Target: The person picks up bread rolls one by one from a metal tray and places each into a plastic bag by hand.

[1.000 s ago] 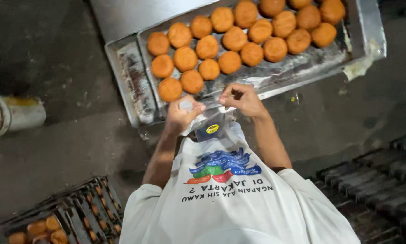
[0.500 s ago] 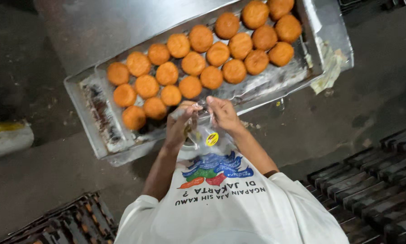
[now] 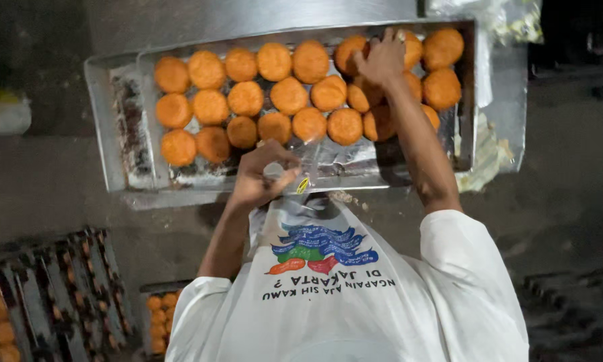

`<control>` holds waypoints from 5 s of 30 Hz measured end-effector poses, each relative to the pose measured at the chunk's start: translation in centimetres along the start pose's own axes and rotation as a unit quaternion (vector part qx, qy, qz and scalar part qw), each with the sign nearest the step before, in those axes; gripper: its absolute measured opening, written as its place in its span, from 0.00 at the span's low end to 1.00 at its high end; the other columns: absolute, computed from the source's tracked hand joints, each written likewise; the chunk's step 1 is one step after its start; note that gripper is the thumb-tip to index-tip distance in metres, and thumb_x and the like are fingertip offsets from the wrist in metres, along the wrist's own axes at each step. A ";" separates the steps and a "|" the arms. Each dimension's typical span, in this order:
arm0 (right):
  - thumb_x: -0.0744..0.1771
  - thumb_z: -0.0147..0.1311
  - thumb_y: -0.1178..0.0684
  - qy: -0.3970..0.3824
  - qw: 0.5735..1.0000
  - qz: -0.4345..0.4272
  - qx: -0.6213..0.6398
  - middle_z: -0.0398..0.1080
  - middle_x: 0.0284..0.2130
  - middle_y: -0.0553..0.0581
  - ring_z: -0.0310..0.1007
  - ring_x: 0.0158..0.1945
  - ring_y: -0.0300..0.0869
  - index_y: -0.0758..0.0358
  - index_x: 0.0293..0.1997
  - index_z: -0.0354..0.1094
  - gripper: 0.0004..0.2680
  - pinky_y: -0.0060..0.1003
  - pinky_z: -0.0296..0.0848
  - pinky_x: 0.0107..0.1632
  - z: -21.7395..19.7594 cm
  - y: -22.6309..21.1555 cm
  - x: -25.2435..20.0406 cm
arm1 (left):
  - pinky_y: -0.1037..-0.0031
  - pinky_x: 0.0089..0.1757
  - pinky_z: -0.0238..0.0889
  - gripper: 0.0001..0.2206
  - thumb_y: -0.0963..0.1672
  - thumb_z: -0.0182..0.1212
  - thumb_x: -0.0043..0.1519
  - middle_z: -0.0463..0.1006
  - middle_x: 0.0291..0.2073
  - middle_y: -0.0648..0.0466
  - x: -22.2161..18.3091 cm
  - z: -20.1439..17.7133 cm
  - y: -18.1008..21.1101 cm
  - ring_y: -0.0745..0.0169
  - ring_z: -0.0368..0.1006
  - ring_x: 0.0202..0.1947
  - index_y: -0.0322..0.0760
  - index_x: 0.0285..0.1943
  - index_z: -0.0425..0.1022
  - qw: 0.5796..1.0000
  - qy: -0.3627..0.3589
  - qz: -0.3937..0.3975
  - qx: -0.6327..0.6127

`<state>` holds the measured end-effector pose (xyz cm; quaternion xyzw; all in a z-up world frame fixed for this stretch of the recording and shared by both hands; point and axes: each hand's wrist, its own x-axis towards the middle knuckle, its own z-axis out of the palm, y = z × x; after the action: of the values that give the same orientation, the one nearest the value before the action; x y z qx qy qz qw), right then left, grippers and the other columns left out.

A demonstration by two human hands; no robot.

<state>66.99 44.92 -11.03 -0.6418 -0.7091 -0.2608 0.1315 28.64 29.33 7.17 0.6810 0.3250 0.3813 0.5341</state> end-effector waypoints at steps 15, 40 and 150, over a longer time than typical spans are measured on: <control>0.64 0.70 0.59 -0.104 0.450 0.128 0.878 0.65 0.57 0.54 0.68 0.62 0.42 0.63 0.65 0.59 0.24 0.40 0.71 0.62 -22.6 -15.5 -3.0 | 0.58 0.56 0.58 0.06 0.39 0.71 0.54 0.78 0.38 0.57 -1.6 -6.6 1.2 0.51 0.71 0.52 0.38 0.39 0.82 0.989 -0.079 0.114 0.051; 0.63 0.69 0.58 -0.081 0.535 0.197 0.817 0.63 0.59 0.55 0.66 0.64 0.43 0.60 0.72 0.53 0.30 0.40 0.69 0.69 -28.2 -26.6 -1.1 | 0.69 0.52 0.59 0.06 0.42 0.73 0.56 0.68 0.40 0.54 -5.8 -16.4 -3.5 0.60 0.67 0.48 0.38 0.40 0.83 0.984 -0.156 0.053 -0.067; 0.68 0.59 0.53 -0.290 0.651 0.026 0.701 0.75 0.25 0.52 0.75 0.27 0.35 0.65 0.35 0.74 0.06 0.30 0.70 0.30 -26.2 -20.2 -2.9 | 0.72 0.33 0.67 0.07 0.44 0.70 0.60 0.79 0.29 0.57 -6.1 -9.1 -5.0 0.65 0.78 0.30 0.35 0.35 0.80 0.998 -0.022 -0.005 0.058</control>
<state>43.71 27.56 5.15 -0.4201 -0.6660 0.5167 0.3362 17.57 29.53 2.54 0.7174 0.3384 0.3439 0.5026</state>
